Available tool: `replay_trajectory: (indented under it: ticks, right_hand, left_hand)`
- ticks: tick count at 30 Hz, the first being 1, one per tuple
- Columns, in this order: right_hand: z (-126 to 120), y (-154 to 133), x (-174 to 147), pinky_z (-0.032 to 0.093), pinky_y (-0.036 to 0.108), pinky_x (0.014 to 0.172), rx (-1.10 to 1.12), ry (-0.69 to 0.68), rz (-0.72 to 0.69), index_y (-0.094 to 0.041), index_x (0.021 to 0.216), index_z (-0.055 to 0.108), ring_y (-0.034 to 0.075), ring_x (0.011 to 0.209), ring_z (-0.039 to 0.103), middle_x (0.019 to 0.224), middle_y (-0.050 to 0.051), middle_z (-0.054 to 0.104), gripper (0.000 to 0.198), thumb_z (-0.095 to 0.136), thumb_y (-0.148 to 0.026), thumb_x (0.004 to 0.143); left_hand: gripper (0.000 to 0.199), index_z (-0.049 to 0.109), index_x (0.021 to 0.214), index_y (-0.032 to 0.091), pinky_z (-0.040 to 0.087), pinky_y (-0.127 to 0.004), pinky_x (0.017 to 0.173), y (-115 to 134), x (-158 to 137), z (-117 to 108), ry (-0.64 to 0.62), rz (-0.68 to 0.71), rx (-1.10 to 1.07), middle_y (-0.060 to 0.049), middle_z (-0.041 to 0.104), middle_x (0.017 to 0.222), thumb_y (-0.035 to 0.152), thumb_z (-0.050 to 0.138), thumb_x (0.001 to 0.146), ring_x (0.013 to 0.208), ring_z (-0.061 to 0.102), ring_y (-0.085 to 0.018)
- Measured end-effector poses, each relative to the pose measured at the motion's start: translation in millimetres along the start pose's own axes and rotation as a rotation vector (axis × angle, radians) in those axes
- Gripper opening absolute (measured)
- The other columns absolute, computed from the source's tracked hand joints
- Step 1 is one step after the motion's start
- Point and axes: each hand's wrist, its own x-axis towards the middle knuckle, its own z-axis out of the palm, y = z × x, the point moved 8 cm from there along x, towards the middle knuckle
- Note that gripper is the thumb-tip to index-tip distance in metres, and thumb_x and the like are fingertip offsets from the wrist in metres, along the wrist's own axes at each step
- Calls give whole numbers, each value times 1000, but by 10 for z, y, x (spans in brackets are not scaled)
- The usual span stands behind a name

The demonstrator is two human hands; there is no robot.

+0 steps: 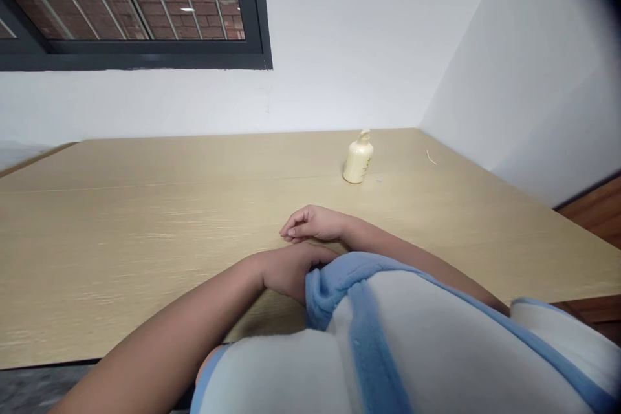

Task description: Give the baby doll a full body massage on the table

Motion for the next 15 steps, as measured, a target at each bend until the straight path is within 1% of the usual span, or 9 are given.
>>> replay_trajectory:
  ticks: [6, 11, 15]
  right_hand:
    - [-3, -33, -1, 50, 29, 77, -52, 13, -22, -19, 93, 74, 16, 86, 64, 98, 5, 73, 29, 72, -46, 81]
    - [-4, -18, 6, 50, 29, 76, -80, 15, -20, -20, 91, 73, 17, 86, 64, 97, 5, 72, 32, 71, -50, 81]
    - [-2, -15, 0, 51, 30, 77, -93, 11, -6, -23, 91, 73, 18, 88, 64, 98, 5, 72, 31, 72, -51, 81]
  left_hand:
    - [67, 55, 134, 30, 47, -35, 100, 20, 7, -10, 5, 20, 19, -2, 62, 134, 33, 80, 72, 121, 59, -23]
    - [64, 56, 133, 29, 45, -36, 103, 64, 9, -26, 8, 37, 17, -2, 61, 136, 30, 78, 73, 122, 58, -24]
    - [64, 58, 130, 30, 46, -37, 100, 39, 8, -18, 0, -7, 38, -1, 63, 131, 27, 77, 70, 118, 60, -26]
